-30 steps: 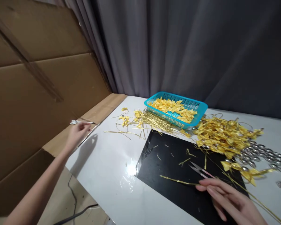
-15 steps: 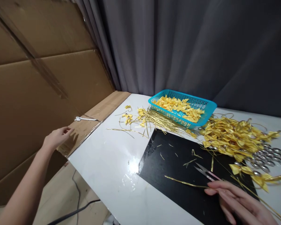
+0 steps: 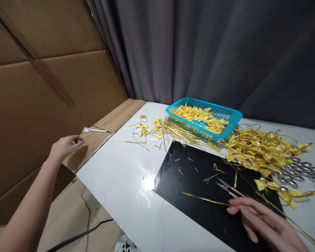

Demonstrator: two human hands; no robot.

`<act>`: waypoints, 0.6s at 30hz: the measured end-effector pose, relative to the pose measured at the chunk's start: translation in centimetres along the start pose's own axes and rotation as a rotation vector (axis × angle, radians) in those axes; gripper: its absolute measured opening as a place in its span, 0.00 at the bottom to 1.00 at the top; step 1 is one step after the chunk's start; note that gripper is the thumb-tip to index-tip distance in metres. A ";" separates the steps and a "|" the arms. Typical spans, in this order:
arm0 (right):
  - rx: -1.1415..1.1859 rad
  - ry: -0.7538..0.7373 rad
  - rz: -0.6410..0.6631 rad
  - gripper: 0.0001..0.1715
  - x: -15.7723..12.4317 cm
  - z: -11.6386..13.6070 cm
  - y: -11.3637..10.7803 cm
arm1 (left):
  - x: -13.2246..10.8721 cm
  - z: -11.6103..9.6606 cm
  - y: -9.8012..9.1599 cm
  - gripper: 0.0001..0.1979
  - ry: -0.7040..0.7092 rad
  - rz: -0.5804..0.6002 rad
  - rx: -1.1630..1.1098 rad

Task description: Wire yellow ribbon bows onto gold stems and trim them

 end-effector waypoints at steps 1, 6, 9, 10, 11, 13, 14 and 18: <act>-0.002 -0.003 -0.002 0.25 0.0 0.1 0.0 | 0.1 0.0 -0.1 0.17 0.003 -0.012 -0.002; 0.018 0.006 -0.011 0.24 -0.1 0.6 0.2 | 0.8 -0.3 -0.4 0.19 0.041 -0.042 -0.017; 0.039 0.011 -0.017 0.23 -0.4 0.9 0.2 | 1.4 -0.4 -0.4 0.20 0.021 -0.029 -0.006; 0.045 0.015 -0.014 0.22 -0.5 1.0 0.3 | 1.6 -0.5 -0.3 0.19 0.020 -0.018 -0.004; 0.054 0.018 -0.011 0.22 -0.6 1.1 0.4 | 1.8 -0.7 -0.3 0.19 0.024 -0.009 -0.004; 0.069 0.028 -0.021 0.21 -0.8 1.2 0.4 | 2.4 -1.3 -0.4 0.18 0.048 0.003 -0.010; 0.073 0.030 -0.023 0.21 -0.8 1.3 0.4 | 2.7 -1.7 -0.4 0.17 0.063 0.006 -0.013; 0.056 0.033 0.012 0.23 -0.8 1.5 0.6 | 4.2 -3.7 -0.3 0.17 0.115 0.021 -0.023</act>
Point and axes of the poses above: each hand's wrist, its own x-axis towards the middle knuckle, its own y-axis out of the palm, z = x × y, the point moved 6 cm from there along x, towards the middle knuckle, and after that the axes turned 11 degrees about -z, right-handed, at the moved point
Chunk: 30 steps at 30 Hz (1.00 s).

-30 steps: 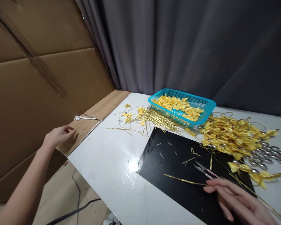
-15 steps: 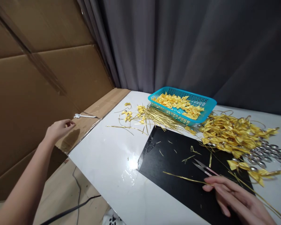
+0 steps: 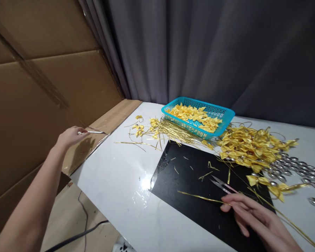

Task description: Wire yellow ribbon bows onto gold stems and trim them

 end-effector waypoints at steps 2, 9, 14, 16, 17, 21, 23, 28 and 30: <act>-0.013 -0.001 0.015 0.24 0.1 0.1 0.1 | 0.7 -0.8 0.2 0.17 0.009 0.009 -0.001; 0.018 0.005 -0.038 0.25 -0.3 0.9 0.5 | 0.8 -2.1 0.5 0.16 -0.019 0.054 -0.007; 0.016 0.011 -0.013 0.26 -0.5 1.1 0.8 | 0.2 -1.9 -0.1 0.16 -0.067 0.061 -0.018; 0.032 0.015 -0.010 0.25 -0.6 1.1 0.8 | 0.1 -1.9 -0.3 0.16 -0.076 0.067 -0.033; 0.040 0.016 -0.012 0.25 -0.6 1.1 0.8 | 0.2 -2.0 -0.4 0.16 -0.077 0.060 -0.046; 0.059 0.021 -0.015 0.24 -0.6 1.2 0.8 | 1.5 -3.0 -0.9 0.19 -0.085 -0.012 -0.123; 0.062 0.024 -0.003 0.25 -0.6 1.3 0.9 | 2.5 -3.7 -0.7 0.19 -0.098 -0.015 -0.152; 0.066 0.022 0.005 0.28 -0.5 1.3 0.8 | 4.8 -5.3 0.3 0.17 -0.131 -0.001 -0.152; 0.067 0.023 0.014 0.27 -0.5 1.3 0.8 | 5.6 -6.0 0.5 0.17 -0.066 -0.031 -0.178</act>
Point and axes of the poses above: each hand's wrist, its own x-axis towards the middle knuckle, its own y-axis out of the palm, z = x × y, the point moved 6 cm from there along x, towards the middle knuckle, and after that the axes turned 11 degrees about -z, right-handed, at the moved point
